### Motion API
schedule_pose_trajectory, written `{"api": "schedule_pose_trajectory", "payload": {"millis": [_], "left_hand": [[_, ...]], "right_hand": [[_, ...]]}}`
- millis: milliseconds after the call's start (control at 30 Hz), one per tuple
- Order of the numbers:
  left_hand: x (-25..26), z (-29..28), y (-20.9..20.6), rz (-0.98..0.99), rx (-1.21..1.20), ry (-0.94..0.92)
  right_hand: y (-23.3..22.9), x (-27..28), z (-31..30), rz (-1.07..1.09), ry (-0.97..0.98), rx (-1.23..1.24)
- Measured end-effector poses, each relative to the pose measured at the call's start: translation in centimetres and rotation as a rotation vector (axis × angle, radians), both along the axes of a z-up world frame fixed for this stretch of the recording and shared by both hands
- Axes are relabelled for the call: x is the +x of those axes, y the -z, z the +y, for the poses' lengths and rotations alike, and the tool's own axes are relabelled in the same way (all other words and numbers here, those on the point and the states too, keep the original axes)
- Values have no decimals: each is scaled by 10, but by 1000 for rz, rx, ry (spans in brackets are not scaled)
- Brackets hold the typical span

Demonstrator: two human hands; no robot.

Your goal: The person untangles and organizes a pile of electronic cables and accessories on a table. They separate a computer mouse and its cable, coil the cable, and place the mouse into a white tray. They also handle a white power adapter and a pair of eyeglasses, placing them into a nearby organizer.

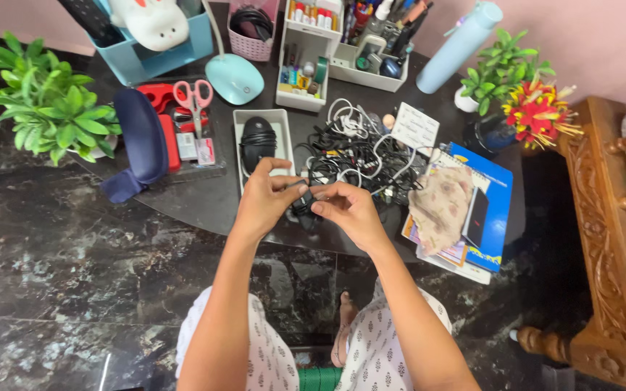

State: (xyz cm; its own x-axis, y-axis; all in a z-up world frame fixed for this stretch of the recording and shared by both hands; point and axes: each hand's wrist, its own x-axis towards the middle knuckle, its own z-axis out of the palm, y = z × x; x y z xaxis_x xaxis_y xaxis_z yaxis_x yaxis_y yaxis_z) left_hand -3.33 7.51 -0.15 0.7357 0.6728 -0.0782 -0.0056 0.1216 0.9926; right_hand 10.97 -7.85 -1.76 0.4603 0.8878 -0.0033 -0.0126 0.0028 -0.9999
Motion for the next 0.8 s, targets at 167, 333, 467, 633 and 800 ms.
{"api": "schedule_pose_trajectory", "payload": {"millis": [167, 333, 467, 633, 800], "left_hand": [[15, 15, 32, -201, -36, -402], [25, 27, 59, -427, -295, -756], [32, 18, 66, -342, -300, -867], [23, 22, 53, -265, -271, -857], [6, 36, 38, -211, -320, -515]], "right_hand": [[8, -1, 45, -161, 173, -109], [1, 5, 101, -786, 305, -124], [3, 2, 139, -1044, 293, -272], [-16, -5, 147, -744, 230, -199], [-33, 10, 122, -123, -64, 34]]}}
